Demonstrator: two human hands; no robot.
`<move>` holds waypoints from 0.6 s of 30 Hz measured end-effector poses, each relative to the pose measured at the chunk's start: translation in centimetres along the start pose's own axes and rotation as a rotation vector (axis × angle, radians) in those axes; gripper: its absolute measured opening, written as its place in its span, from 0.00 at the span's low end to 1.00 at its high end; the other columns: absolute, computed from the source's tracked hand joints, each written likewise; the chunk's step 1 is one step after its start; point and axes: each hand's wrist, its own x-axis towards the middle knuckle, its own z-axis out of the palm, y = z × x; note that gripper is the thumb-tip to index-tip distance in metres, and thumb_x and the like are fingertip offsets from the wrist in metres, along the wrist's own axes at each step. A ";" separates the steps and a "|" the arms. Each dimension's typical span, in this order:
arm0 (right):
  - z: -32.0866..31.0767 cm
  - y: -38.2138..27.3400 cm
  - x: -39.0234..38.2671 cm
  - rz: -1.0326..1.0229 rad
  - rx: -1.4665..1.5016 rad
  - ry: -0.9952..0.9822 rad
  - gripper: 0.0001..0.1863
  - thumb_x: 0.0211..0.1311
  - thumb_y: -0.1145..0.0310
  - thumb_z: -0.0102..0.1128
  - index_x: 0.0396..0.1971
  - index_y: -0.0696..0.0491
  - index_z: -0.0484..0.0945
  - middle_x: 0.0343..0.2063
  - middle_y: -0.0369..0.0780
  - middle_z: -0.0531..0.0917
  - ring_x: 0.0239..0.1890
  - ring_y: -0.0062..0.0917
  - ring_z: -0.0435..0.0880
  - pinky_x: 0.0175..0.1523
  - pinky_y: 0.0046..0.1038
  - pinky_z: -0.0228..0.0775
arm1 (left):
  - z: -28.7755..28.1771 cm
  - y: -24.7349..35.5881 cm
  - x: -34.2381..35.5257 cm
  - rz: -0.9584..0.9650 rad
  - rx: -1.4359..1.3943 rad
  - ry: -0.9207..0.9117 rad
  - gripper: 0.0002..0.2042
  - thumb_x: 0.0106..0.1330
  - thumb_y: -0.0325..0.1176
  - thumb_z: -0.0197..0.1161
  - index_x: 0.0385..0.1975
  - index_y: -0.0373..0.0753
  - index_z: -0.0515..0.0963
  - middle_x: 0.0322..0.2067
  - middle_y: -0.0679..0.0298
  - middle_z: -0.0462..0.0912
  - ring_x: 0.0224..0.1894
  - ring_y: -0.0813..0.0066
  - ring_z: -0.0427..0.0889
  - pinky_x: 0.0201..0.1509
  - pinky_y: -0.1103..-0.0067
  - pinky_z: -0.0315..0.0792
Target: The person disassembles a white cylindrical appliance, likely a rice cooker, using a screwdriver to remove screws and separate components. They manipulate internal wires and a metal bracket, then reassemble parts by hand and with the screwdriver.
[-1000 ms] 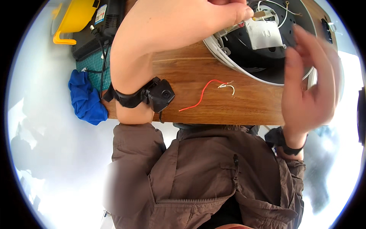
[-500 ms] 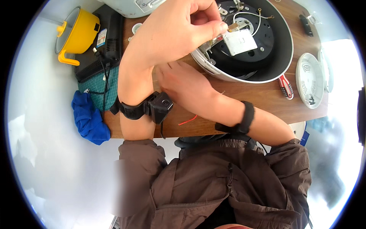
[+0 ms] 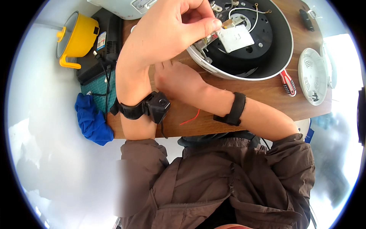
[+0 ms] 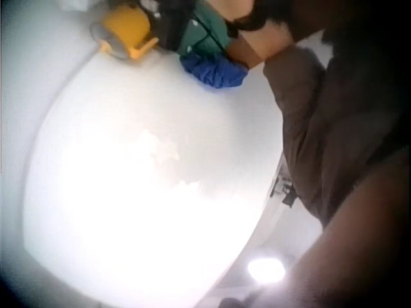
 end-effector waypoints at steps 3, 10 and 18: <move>-0.4 0.3 -0.1 -0.022 0.049 -0.022 0.08 0.47 0.66 0.63 0.25 0.55 0.81 0.31 0.42 0.79 0.35 0.30 0.82 0.32 0.27 0.76 | 0.2 0.9 -0.9 0.034 -0.041 0.027 0.05 0.70 0.27 0.65 0.32 0.34 0.78 0.26 0.71 0.81 0.30 0.86 0.76 0.36 0.85 0.71; -0.6 1.7 -1.1 -0.061 0.060 0.128 0.05 0.52 0.69 0.63 0.23 0.54 0.81 0.28 0.38 0.78 0.33 0.27 0.83 0.35 0.26 0.80 | -0.1 -0.8 -1.0 0.256 0.139 0.090 0.10 0.70 0.32 0.65 0.34 0.30 0.81 0.28 0.60 0.86 0.32 0.77 0.82 0.39 0.79 0.76; -0.8 1.6 0.4 -0.095 -0.050 0.137 0.03 0.51 0.71 0.64 0.22 0.52 0.80 0.25 0.36 0.77 0.32 0.24 0.83 0.33 0.22 0.78 | -1.0 1.4 -1.7 0.239 0.175 0.066 0.11 0.68 0.34 0.65 0.33 0.29 0.83 0.27 0.57 0.86 0.30 0.72 0.83 0.40 0.75 0.76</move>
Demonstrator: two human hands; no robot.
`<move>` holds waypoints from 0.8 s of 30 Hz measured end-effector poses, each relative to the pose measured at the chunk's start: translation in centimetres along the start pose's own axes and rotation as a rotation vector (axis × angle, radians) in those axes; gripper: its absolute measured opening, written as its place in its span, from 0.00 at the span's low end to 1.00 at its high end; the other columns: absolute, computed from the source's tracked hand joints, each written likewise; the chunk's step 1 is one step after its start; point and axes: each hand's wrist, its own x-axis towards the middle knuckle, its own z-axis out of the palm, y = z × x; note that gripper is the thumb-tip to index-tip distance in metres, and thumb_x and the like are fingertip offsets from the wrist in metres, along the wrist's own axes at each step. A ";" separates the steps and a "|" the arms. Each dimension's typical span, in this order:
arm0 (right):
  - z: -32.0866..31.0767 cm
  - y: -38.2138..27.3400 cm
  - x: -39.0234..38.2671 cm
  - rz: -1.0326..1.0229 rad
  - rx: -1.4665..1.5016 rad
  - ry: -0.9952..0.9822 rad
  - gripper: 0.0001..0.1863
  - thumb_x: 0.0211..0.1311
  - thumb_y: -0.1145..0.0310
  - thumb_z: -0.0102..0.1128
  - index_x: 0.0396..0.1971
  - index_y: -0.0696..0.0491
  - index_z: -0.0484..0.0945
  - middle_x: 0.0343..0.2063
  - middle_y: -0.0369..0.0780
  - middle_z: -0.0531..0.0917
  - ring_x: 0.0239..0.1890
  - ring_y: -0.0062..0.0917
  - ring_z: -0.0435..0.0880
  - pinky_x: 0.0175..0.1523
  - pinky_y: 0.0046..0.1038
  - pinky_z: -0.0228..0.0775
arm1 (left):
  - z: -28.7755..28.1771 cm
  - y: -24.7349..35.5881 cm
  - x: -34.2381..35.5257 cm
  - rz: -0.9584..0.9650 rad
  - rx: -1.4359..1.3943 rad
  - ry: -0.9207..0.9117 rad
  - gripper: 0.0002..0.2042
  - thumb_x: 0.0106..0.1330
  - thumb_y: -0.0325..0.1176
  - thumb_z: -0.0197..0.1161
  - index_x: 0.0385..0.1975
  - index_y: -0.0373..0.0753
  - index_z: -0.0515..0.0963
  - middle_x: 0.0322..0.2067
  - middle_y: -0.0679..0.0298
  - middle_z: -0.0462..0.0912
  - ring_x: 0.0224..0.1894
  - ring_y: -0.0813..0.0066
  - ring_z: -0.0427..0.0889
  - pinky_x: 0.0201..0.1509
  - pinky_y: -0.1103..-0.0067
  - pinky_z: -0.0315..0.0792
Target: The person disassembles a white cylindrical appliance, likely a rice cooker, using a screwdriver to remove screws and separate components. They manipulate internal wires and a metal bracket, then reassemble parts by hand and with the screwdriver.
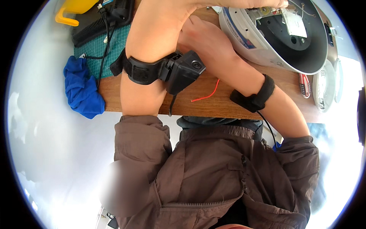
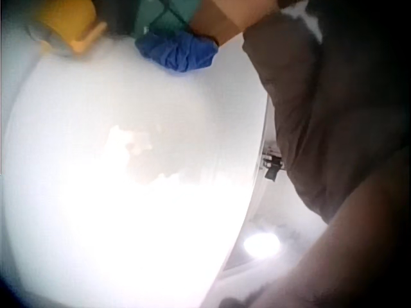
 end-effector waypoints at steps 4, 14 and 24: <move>1.3 0.6 0.5 0.023 -0.027 0.080 0.03 0.50 0.70 0.64 0.23 0.52 0.81 0.26 0.36 0.77 0.31 0.24 0.82 0.32 0.23 0.77 | 0.8 1.9 1.3 -0.220 0.118 0.007 0.11 0.68 0.34 0.65 0.32 0.29 0.82 0.26 0.57 0.86 0.29 0.72 0.83 0.38 0.75 0.76; 2.5 1.3 1.3 0.079 -0.287 -0.203 0.04 0.51 0.71 0.66 0.28 0.48 0.86 0.28 0.35 0.84 0.38 0.29 0.85 0.39 0.30 0.76 | 2.0 -0.9 0.7 0.087 0.107 0.074 0.10 0.68 0.32 0.65 0.33 0.28 0.82 0.27 0.59 0.86 0.30 0.76 0.81 0.37 0.77 0.75; 4.2 2.2 2.9 0.232 -0.310 -0.097 0.09 0.63 0.67 0.61 0.41 0.47 0.86 0.45 0.36 0.87 0.53 0.26 0.83 0.55 0.32 0.73 | 1.3 -1.5 2.1 -0.052 -0.092 -0.041 0.06 0.70 0.27 0.65 0.32 0.32 0.80 0.27 0.66 0.84 0.31 0.83 0.79 0.37 0.83 0.73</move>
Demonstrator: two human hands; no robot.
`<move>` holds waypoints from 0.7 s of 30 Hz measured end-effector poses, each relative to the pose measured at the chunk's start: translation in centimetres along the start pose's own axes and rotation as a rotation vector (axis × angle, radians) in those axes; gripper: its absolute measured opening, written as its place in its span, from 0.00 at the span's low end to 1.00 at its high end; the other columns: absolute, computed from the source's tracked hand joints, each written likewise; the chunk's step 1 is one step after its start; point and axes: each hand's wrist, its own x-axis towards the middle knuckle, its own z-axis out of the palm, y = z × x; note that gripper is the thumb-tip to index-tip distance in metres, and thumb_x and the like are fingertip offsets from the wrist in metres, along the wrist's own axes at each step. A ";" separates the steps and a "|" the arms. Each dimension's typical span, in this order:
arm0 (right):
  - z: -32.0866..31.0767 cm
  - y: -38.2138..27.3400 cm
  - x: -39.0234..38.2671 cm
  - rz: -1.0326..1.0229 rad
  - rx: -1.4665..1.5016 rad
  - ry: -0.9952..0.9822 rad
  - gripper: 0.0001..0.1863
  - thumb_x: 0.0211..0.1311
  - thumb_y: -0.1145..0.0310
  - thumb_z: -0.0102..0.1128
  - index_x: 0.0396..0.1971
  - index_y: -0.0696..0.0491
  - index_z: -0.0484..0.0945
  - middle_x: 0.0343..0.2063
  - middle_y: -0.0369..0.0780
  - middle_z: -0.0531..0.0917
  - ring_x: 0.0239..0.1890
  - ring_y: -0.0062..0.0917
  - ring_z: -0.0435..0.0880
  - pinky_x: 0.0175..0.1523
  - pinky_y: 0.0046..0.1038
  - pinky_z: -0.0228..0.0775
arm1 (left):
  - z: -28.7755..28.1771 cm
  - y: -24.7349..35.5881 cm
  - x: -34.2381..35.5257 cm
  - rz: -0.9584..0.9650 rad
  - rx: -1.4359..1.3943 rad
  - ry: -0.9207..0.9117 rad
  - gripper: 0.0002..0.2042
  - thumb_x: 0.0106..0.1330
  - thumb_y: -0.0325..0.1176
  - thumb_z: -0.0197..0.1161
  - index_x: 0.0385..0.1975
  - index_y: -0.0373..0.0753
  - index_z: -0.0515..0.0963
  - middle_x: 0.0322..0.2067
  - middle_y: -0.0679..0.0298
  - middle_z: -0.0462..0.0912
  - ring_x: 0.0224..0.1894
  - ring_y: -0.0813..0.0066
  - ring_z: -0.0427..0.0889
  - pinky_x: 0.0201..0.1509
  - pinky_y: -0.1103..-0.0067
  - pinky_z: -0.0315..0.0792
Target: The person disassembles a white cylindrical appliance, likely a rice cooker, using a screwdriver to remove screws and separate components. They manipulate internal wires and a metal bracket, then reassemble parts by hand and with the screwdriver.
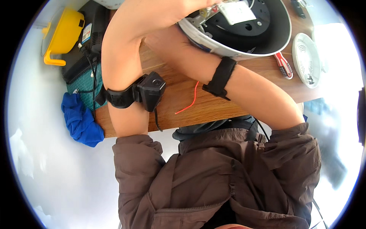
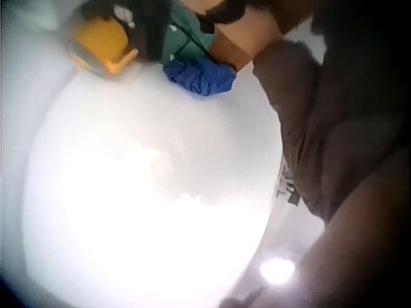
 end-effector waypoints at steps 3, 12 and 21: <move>-0.3 -0.3 0.1 -0.005 -0.141 -0.002 0.12 0.65 0.64 0.60 0.47 0.46 0.83 0.49 0.36 0.85 0.56 0.25 0.80 0.58 0.31 0.71 | 0.0 0.5 -0.3 -0.056 -0.002 -0.001 0.06 0.70 0.27 0.65 0.32 0.32 0.79 0.27 0.66 0.84 0.30 0.83 0.79 0.37 0.83 0.73; -0.8 0.4 0.1 -0.055 -0.947 0.008 0.23 0.72 0.55 0.57 0.63 0.44 0.73 0.61 0.35 0.78 0.67 0.23 0.73 0.68 0.31 0.64 | -0.2 -0.7 0.0 -0.095 -0.045 -0.016 0.06 0.70 0.28 0.65 0.31 0.33 0.79 0.26 0.69 0.83 0.30 0.85 0.78 0.35 0.84 0.72; -0.5 -0.1 0.1 -0.061 -0.128 -0.101 0.14 0.65 0.61 0.60 0.48 0.49 0.81 0.47 0.36 0.84 0.54 0.26 0.81 0.58 0.31 0.72 | -0.1 -1.1 0.0 -0.081 -0.069 -0.012 0.05 0.70 0.27 0.65 0.31 0.34 0.79 0.27 0.71 0.82 0.30 0.86 0.76 0.36 0.85 0.72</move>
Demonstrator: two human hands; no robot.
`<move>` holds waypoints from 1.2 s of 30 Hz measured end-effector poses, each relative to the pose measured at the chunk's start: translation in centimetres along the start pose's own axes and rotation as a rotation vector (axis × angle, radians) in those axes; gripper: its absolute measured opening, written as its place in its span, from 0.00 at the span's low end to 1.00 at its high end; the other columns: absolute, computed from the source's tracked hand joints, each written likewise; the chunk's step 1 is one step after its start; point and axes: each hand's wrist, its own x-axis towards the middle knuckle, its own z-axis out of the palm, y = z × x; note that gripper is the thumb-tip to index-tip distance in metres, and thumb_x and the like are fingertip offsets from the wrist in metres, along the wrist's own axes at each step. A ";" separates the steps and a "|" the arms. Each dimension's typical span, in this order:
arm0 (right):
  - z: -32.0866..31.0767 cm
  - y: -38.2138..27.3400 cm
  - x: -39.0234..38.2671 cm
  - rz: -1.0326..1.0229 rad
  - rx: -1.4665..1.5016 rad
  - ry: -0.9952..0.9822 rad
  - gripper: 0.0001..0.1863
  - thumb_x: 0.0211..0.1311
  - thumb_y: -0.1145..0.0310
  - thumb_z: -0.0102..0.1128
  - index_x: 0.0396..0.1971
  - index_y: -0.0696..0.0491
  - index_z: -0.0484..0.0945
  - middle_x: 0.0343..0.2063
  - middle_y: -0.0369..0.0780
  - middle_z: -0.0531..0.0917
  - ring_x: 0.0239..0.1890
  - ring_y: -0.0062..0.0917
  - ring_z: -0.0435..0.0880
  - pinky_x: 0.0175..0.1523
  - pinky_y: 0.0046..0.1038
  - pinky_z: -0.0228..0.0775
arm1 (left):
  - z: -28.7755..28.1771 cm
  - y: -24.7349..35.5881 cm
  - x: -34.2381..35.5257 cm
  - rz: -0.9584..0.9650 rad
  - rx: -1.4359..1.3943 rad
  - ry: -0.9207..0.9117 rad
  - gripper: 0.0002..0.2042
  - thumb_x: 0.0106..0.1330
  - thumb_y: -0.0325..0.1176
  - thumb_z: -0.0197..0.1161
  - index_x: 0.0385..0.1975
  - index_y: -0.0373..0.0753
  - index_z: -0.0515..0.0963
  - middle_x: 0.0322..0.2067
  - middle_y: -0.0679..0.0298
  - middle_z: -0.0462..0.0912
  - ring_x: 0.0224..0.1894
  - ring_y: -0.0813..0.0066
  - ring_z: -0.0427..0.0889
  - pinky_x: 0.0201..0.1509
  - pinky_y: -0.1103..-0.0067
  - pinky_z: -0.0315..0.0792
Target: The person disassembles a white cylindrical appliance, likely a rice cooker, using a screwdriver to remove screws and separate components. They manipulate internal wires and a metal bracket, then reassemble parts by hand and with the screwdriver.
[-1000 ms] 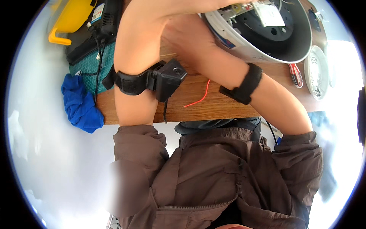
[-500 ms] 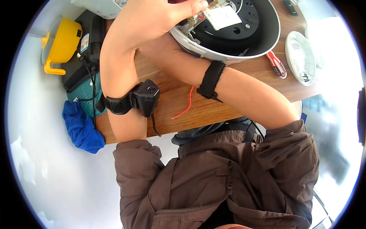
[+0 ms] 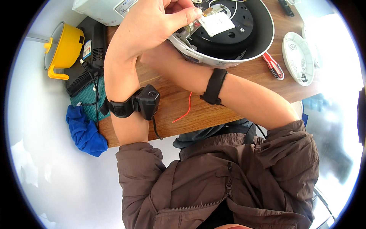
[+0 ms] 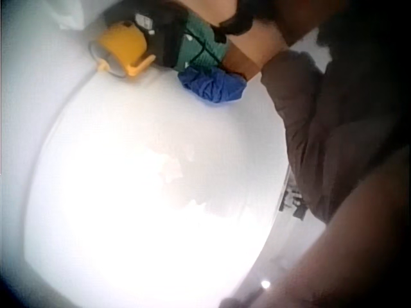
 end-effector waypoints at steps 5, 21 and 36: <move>-8.0 1.9 -3.6 -0.126 0.300 -0.079 0.06 0.49 0.68 0.64 0.28 0.51 0.83 0.30 0.37 0.85 0.36 0.29 0.85 0.44 0.30 0.75 | -0.1 -0.1 0.0 0.019 -0.031 -0.002 0.05 0.69 0.27 0.66 0.31 0.33 0.79 0.27 0.71 0.82 0.31 0.86 0.76 0.37 0.84 0.72; -10.4 6.9 -15.4 0.242 1.360 0.717 0.14 0.50 0.89 0.71 0.35 0.58 0.82 0.34 0.44 0.88 0.31 0.27 0.88 0.33 0.22 0.78 | 0.3 1.6 -0.6 -0.031 0.003 0.008 0.07 0.70 0.28 0.66 0.32 0.32 0.79 0.26 0.66 0.83 0.30 0.82 0.78 0.36 0.83 0.73; -13.9 12.2 -15.6 0.140 1.283 0.582 0.13 0.57 0.87 0.63 0.41 0.58 0.77 0.36 0.48 0.85 0.32 0.30 0.85 0.36 0.27 0.78 | 0.0 0.8 -0.1 -0.076 0.010 -0.015 0.06 0.68 0.28 0.68 0.34 0.31 0.81 0.27 0.66 0.84 0.31 0.83 0.79 0.36 0.82 0.74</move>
